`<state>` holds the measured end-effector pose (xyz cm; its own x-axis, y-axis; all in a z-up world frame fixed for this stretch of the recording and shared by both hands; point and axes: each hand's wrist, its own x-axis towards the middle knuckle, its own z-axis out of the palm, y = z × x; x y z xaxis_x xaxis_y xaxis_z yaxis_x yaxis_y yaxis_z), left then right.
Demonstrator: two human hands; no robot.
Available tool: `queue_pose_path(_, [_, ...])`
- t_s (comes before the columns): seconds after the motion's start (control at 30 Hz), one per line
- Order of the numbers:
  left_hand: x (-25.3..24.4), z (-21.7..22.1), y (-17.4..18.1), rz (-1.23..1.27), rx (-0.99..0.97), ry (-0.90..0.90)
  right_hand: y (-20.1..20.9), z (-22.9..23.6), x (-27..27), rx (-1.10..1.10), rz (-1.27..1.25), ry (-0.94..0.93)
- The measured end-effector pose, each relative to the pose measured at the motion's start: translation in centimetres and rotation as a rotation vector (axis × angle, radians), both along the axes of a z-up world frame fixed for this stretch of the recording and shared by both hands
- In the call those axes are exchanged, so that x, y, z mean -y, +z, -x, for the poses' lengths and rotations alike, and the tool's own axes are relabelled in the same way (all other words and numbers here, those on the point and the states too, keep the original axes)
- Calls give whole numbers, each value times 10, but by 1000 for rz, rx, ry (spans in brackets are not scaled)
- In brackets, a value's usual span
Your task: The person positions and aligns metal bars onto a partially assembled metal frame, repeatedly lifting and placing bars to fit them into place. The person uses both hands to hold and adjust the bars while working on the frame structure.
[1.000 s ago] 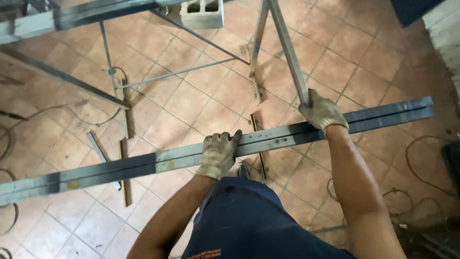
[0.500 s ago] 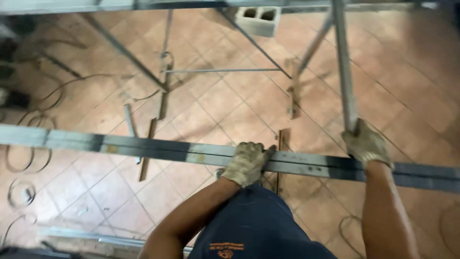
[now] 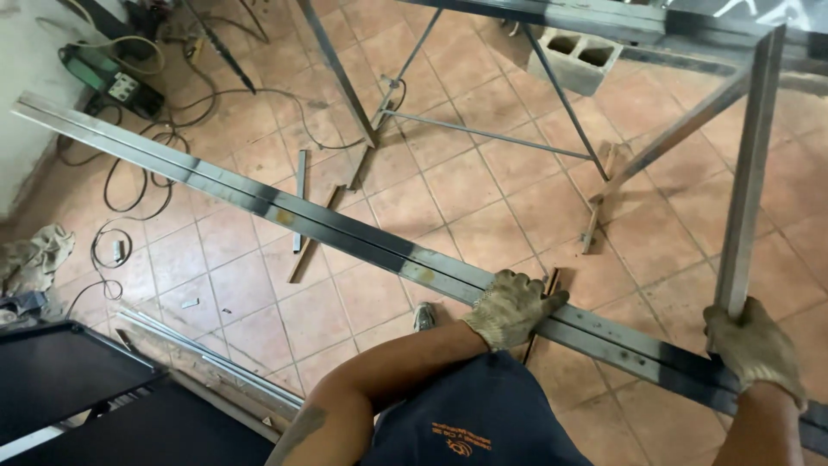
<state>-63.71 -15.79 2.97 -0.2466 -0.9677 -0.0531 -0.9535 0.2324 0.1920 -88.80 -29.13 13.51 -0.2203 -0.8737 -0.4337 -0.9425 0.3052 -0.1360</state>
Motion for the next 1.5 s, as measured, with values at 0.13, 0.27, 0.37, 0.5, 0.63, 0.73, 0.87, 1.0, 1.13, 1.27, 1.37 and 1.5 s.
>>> queue_pose_path(0.13, [0, -1, 3, 43, -57, -7, -8, -3, 1, -27, 3, -58])
queue_pose_path(0.27, [-3, -4, 6, -10, -43, -21, 1, -10, -2, 85, -3, -90])
queue_pose_path(0.37, [-3, 0, 4, 50, -103, -16, 4, -4, -3, 130, -13, -72])
queue_pose_path(0.5, [6, 8, 3, -20, -47, -42, 17, -3, -3, 207, -92, -69])
queue_pose_path(0.63, [17, 29, -4, -82, -123, -196, 15, -1, -1, 277, -92, -106])
queue_pose_path(0.73, [27, 46, 29, -147, -109, -178, -12, 17, 2, 317, -2, -89])
queue_pose_path(0.87, [32, 48, 27, -216, -109, -197, -13, 18, 2, 286, -30, -132])
queue_pose_path(1.0, [37, 49, 5, -103, -71, -154, -17, 25, 2, 229, 35, 47])
queue_pose_path(1.13, [42, 46, 8, -110, -40, -167, -12, 17, 9, 225, 43, 39])
queue_pose_path(1.27, [39, 49, -2, -84, -44, -175, -21, 25, 15, 236, 31, 38])
queue_pose_path(1.37, [37, 53, -12, 31, 20, -162, -16, 20, 14, 199, 22, 56])
queue_pose_path(1.5, [40, 51, 33, -98, -56, -163, -29, 27, 16, 203, -10, 36])
